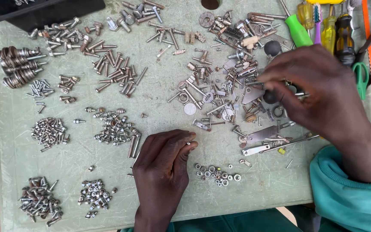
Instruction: Sorting and assembling small hardware components like nuts and bolts on a workshop table.
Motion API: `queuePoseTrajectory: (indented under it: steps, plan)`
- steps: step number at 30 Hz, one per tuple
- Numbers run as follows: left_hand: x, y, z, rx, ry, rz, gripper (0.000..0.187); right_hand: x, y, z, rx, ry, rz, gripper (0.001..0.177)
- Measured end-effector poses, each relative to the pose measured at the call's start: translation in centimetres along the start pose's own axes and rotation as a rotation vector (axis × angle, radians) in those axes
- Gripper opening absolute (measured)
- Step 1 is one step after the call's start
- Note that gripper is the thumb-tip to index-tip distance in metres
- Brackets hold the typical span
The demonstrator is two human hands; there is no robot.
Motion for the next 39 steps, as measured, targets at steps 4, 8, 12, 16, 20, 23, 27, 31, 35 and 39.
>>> queuePoseTrajectory:
  steps: [4,8,12,16,20,23,27,31,35,39]
  plan:
    - [-0.1,0.1,0.0,0.021,-0.001,0.016,0.015,-2.3,0.3,1.4,0.046,0.147,0.175,0.025]
    - [0.0,0.0,0.1,0.046,-0.006,0.013,0.022,-3.7,-0.2,1.6,0.091,0.165,0.259,0.039]
    - [0.1,-0.1,0.2,0.054,-0.022,0.012,0.026,-3.3,-0.4,1.0,0.071,0.150,0.277,0.019]
    - [-0.1,-0.1,0.2,0.048,-0.036,0.016,0.025,-3.5,0.2,1.1,0.035,0.167,0.225,0.027]
    - [0.0,0.0,0.0,0.033,-0.031,0.023,0.021,-3.9,0.3,2.0,0.057,0.176,0.226,0.033]
    - [0.0,0.0,0.1,0.035,-0.035,0.020,0.022,-3.7,0.0,1.6,0.069,0.183,0.253,0.045]
    - [0.0,0.1,0.0,0.025,-0.027,0.020,0.019,-2.6,0.1,1.1,0.016,0.092,0.167,0.023]
    - [-0.1,0.1,0.0,0.039,-0.030,0.039,0.021,-3.0,0.0,0.5,-0.052,0.004,0.162,0.028]
    - [-0.1,0.0,0.2,0.037,-0.024,0.043,0.020,-3.0,0.3,1.4,0.001,0.065,0.112,0.021]
    - [0.0,0.2,-0.1,0.018,-0.023,0.035,0.015,-4.1,0.1,2.0,0.051,0.179,0.182,0.019]
Point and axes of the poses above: each hand's wrist, its own y-axis towards the middle knuckle, its own x-axis out of the back of the hand, z = x × y, the point moved 5 cm from there along y, towards the middle knuckle, and after that the axes turned 1 degree about -x, right-handed, at the moved point
